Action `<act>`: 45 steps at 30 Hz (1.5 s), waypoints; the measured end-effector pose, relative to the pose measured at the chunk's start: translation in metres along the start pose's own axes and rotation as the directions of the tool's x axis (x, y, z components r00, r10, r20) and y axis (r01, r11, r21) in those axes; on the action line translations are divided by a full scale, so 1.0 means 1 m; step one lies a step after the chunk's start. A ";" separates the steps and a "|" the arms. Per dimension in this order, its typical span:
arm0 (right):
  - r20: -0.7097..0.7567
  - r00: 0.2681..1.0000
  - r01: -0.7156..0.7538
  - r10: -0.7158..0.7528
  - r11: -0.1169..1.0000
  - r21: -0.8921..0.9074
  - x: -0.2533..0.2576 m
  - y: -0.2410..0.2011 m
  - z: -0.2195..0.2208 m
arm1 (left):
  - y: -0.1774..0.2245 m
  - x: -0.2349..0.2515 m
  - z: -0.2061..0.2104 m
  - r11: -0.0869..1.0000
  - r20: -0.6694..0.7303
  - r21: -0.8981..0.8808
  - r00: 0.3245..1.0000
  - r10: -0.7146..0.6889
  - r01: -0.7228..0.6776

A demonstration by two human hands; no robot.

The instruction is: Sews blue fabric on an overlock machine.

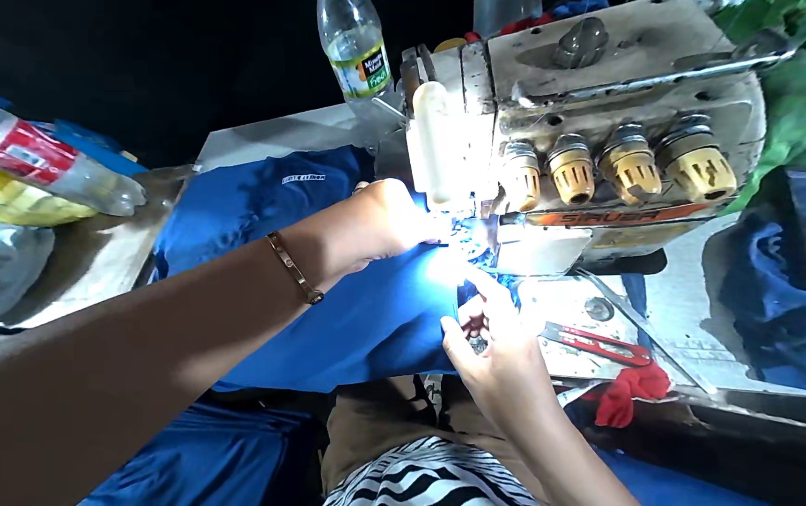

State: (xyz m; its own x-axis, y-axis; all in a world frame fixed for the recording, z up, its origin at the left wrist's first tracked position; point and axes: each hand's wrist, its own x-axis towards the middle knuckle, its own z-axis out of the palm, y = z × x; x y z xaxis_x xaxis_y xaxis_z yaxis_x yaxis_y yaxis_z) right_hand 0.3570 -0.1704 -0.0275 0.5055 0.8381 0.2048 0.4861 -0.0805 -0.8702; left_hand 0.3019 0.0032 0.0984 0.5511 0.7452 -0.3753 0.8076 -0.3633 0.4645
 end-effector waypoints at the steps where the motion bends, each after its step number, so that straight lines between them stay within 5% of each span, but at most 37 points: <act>1: -0.003 1.000 0.000 0.000 1.000 0.001 0.000 0.000 0.000 | -0.002 0.000 0.000 0.999 -0.018 -0.027 1.000 0.019 -0.019; 10: -0.035 0.999 0.039 -0.039 0.999 -0.001 -0.001 0.002 0.001 | -0.004 -0.005 -0.002 0.995 -0.012 -0.082 0.998 0.058 -0.059; 14: -0.039 0.999 0.024 -0.024 1.000 0.002 -0.001 0.002 0.001 | -0.012 -0.009 0.005 0.971 -0.077 -0.161 0.983 0.169 -0.179; 18: -0.041 0.999 0.025 -0.024 1.000 0.016 -0.001 0.003 0.001 | -0.025 -0.012 0.018 0.926 -0.248 0.053 0.894 0.374 -0.373; 25: -0.043 0.999 0.020 -0.020 1.000 0.019 0.000 0.005 0.002 | -0.041 -0.016 0.037 0.898 -0.438 0.125 0.789 0.431 -0.421; 45: -0.047 0.998 -0.041 0.040 0.999 -0.015 -0.003 0.001 0.002 | -0.049 -0.022 0.043 0.845 -0.436 0.236 0.725 0.533 -0.479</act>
State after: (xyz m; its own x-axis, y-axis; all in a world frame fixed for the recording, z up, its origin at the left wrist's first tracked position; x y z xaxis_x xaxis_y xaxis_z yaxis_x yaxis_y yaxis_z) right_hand 0.3542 -0.1717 -0.0299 0.5579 0.8077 0.1907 0.4753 -0.1227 -0.8712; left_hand 0.2591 -0.0191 0.0490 0.7388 0.5906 0.3247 0.4682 -0.7963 0.3830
